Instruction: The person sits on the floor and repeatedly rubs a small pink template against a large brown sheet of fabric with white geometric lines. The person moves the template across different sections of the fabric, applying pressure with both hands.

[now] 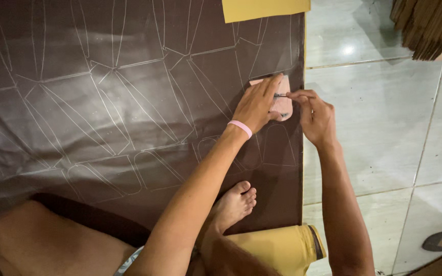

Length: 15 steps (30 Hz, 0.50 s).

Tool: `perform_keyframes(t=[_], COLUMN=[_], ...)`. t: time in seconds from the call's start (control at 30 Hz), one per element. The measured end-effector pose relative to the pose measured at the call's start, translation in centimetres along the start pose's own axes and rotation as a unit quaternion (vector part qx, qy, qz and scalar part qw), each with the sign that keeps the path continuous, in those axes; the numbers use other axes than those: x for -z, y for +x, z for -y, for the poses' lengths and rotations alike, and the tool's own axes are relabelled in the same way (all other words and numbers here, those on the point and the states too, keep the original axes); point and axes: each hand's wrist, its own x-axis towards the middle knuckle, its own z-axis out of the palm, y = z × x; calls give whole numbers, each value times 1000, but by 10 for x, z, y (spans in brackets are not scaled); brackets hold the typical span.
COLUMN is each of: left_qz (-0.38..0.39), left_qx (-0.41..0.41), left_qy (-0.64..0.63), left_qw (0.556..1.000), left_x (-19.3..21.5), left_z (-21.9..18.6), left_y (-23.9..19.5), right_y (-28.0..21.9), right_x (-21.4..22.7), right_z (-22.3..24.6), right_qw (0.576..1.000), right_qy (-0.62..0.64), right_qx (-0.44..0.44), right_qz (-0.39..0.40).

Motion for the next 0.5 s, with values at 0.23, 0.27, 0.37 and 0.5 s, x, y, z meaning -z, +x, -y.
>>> perform_keyframes(t=[0.23, 0.27, 0.37, 0.5], left_qz=[-23, -36, -65, -332], left_qx=[-61, -51, 65, 67], left_qy=[165, 203, 280, 274], left_qw=[984, 977, 956, 900], left_x=[-2, 8, 70, 180], left_z=[8, 12, 30, 68], left_y=[-19, -35, -99, -228], right_y=[-41, -59, -106, -174], right_x=[11, 11, 0, -68], right_z=[-31, -39, -64, -44], right_qw=[993, 990, 968, 956], right_qy=[42, 19, 13, -218], right_qx=[23, 11, -53, 56], right_qz=[-109, -140, -243, -188])
